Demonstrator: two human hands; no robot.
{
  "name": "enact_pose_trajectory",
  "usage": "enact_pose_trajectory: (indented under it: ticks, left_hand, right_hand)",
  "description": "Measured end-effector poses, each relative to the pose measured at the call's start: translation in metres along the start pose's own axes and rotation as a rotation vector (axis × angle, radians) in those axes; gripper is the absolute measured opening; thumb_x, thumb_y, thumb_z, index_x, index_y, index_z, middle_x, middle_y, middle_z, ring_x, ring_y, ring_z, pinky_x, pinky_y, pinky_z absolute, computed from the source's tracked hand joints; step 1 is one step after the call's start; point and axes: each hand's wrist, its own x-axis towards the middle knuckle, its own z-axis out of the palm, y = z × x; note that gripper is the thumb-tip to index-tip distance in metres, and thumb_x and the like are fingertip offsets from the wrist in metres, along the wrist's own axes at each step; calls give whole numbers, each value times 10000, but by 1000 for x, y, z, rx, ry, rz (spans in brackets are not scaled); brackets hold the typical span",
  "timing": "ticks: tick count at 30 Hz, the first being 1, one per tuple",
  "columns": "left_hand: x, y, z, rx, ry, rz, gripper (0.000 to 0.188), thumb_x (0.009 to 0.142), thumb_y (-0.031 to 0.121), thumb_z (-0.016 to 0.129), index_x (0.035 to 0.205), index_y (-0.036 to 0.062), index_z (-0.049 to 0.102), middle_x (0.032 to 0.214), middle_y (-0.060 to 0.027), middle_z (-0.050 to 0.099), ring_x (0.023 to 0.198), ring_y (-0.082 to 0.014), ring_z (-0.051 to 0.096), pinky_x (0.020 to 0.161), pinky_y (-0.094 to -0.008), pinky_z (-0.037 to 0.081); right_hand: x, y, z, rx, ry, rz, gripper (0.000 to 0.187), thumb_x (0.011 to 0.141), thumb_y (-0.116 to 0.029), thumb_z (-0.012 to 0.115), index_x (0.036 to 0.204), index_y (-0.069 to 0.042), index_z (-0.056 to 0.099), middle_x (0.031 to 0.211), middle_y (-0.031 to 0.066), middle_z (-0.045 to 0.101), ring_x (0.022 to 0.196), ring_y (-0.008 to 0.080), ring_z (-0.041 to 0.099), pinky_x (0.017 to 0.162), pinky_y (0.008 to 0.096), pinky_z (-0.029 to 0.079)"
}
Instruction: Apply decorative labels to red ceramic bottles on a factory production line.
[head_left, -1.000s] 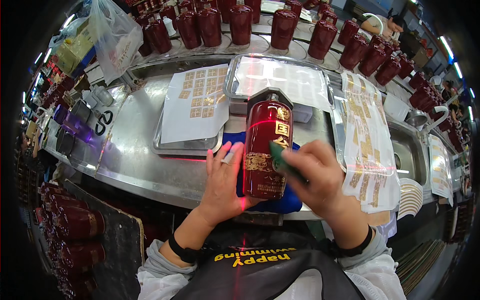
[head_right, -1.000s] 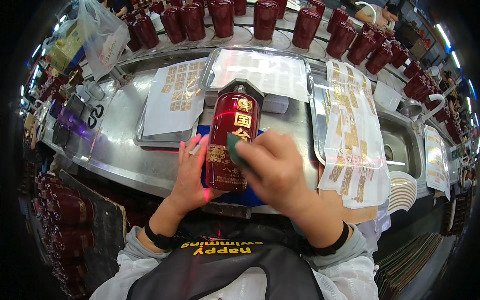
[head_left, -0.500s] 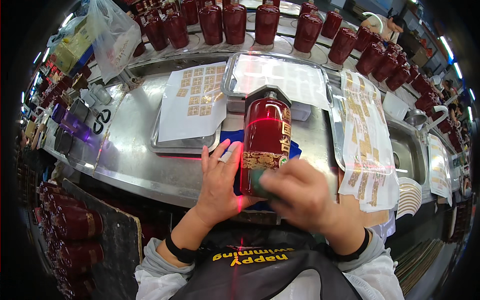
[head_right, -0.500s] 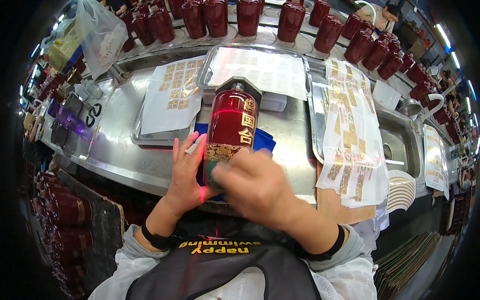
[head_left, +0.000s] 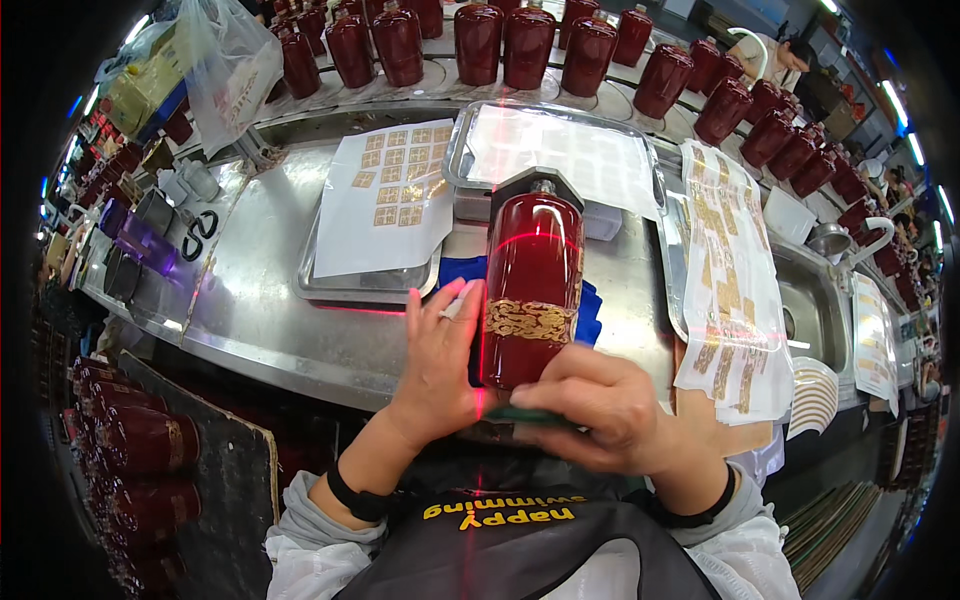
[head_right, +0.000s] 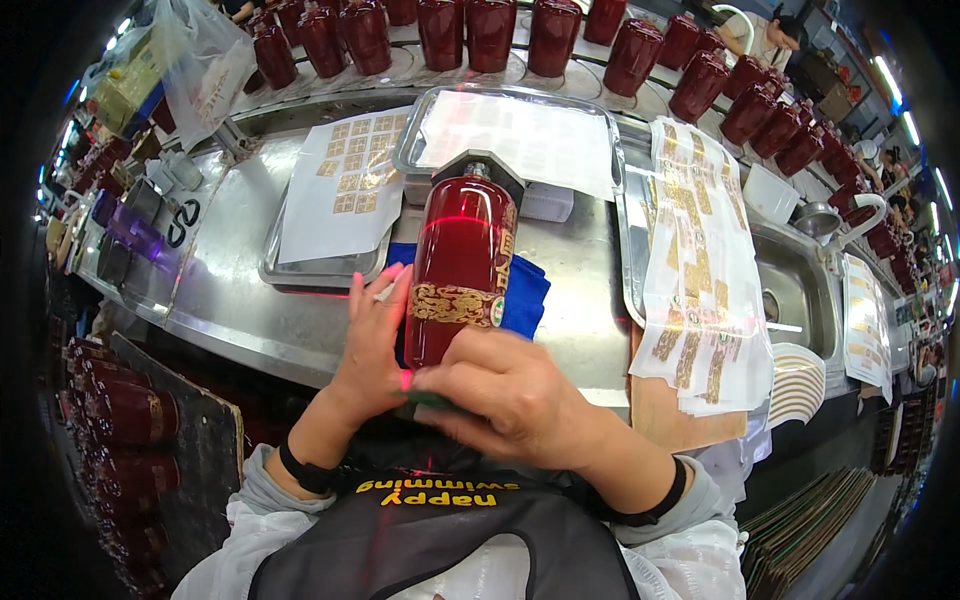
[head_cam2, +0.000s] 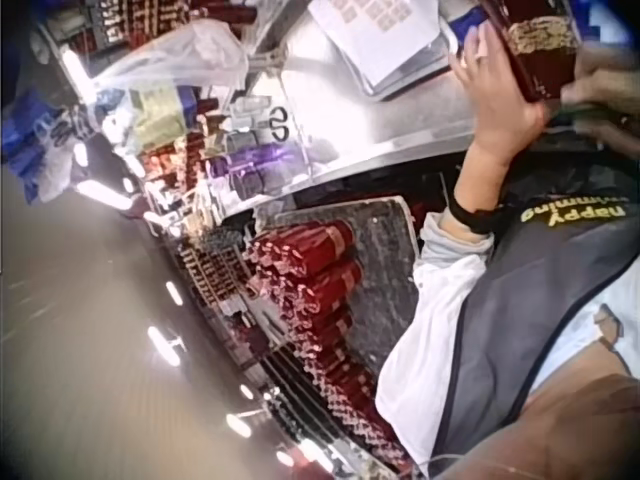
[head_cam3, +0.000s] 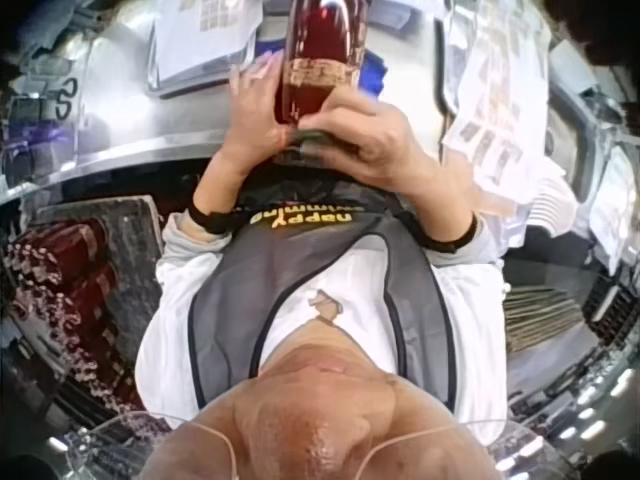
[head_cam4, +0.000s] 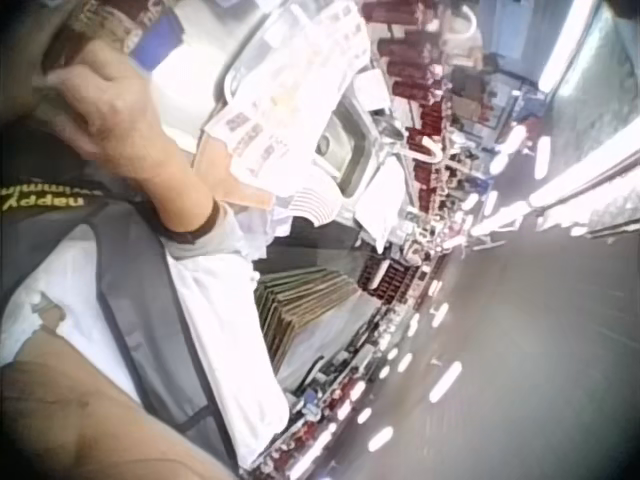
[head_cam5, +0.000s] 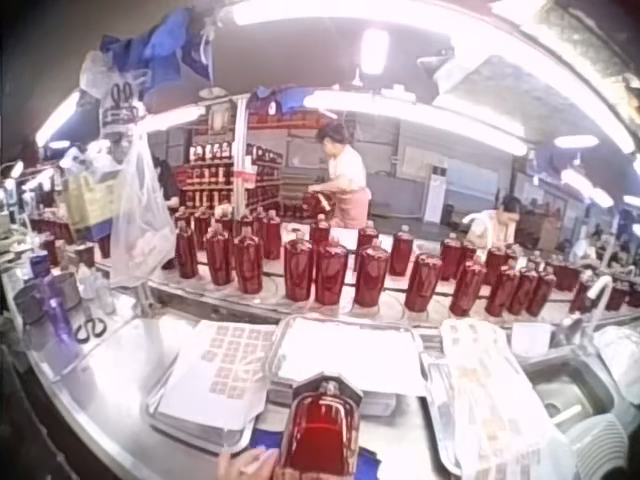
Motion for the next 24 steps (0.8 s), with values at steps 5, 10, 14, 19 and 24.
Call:
enact_pose_trajectory:
  ticks: [5,10,14,19,24]
  left_hand:
    - [-3,2,-6,171,69,67,1115,622,516,823,1428,-60,309,1292,-192,517,1312,-375,373,1094,-648,131]
    - [1,1,2,18,27,-16,1121,640,582,782,1431,-53,305,1360,-200,461,1289,-373,392,1102,-635,138]
    - [0,2,-4,166,9,26,1124,646,604,772,1414,-78,315,1302,-215,507,1295,-369,387,1095,-646,138]
    - [1,13,-11,193,107,76,1102,628,600,781,1372,-103,372,1229,-213,548,1279,-369,414,1088,-658,142]
    - [3,18,-10,165,153,97,1076,638,577,785,1354,-121,389,1228,-219,558,1261,-380,435,1082,-665,146]
  right_hand:
    - [-2,1,3,-433,342,231,352,685,-23,780,1006,-43,637,814,104,585,688,275,580,595,361,479]
    - [0,0,1,-364,429,135,318,703,-23,776,994,-40,649,818,111,593,705,266,590,603,355,470]
    - [-7,-3,-1,-122,98,76,284,737,-38,764,999,-22,656,804,110,604,713,267,602,614,338,479]
    - [-15,8,2,289,549,755,202,947,-171,603,1041,5,575,827,71,653,755,91,591,653,270,486]
    - [-2,17,9,51,539,568,229,938,-151,579,1097,12,553,815,112,663,709,178,640,634,317,501]
